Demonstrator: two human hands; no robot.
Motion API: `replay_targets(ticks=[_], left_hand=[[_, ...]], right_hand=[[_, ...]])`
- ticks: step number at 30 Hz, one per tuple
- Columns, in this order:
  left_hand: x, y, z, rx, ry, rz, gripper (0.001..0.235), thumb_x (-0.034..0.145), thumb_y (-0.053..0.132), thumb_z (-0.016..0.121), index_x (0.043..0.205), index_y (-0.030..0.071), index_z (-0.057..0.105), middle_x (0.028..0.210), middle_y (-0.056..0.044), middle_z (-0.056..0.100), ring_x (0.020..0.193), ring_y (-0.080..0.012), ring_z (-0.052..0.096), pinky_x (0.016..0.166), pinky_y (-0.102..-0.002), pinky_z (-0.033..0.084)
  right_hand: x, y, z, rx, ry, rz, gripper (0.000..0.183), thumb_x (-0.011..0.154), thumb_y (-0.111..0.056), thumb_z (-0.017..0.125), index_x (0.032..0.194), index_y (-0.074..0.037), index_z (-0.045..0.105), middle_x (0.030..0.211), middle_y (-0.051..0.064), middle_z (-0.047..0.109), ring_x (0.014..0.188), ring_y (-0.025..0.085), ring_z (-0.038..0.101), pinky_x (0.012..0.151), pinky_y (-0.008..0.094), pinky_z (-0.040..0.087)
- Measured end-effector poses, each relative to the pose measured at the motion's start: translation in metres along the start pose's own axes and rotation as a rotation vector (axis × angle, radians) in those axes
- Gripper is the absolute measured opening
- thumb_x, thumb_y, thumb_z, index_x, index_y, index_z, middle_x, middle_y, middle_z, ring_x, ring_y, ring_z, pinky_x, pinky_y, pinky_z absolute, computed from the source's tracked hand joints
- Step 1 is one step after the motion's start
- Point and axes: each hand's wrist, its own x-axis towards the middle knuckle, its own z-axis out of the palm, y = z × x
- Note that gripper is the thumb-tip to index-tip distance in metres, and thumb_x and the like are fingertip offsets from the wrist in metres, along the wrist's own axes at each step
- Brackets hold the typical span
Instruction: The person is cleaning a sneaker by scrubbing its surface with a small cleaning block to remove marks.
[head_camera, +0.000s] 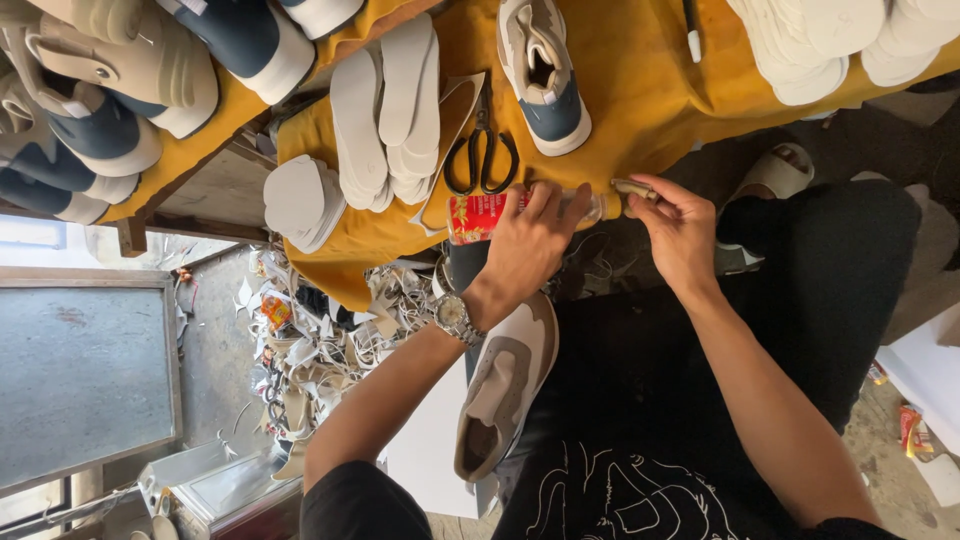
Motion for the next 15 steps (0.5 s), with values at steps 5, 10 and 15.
replay_targets(ticks=[5, 10, 15], left_hand=[[0.007, -0.003, -0.008, 0.017, -0.021, -0.003, 0.040, 0.091, 0.005, 0.062, 0.130, 0.012, 0.066, 0.093, -0.018, 0.067, 0.105, -0.0344, 0.056, 0.097, -0.052, 0.039], [0.013, -0.001, -0.017, 0.054, -0.049, -0.005, 0.036, 0.092, 0.006, 0.062, 0.127, 0.010, 0.067, 0.093, -0.020, 0.068, 0.105, -0.0360, 0.057, 0.097, -0.053, 0.039], [0.012, -0.001, -0.015, 0.081, -0.090, 0.002, 0.039, 0.089, 0.008, 0.066, 0.128, 0.011, 0.066, 0.096, -0.021, 0.068, 0.107, -0.0368, 0.055, 0.098, -0.054, 0.038]], right_hand=[[-0.001, 0.001, 0.002, 0.015, -0.020, 0.002, 0.027, 0.099, 0.003, 0.070, 0.126, 0.000, 0.071, 0.109, 0.024, 0.072, 0.096, 0.027, 0.072, 0.086, 0.041, 0.062], [-0.002, 0.007, 0.003, 0.023, -0.023, 0.022, 0.028, 0.098, 0.003, 0.069, 0.125, 0.000, 0.071, 0.106, 0.022, 0.073, 0.092, 0.026, 0.074, 0.084, 0.041, 0.062], [-0.002, 0.012, 0.008, 0.083, -0.022, 0.036, 0.030, 0.094, 0.006, 0.072, 0.124, 0.003, 0.070, 0.106, 0.025, 0.072, 0.092, 0.031, 0.074, 0.083, 0.044, 0.063]])
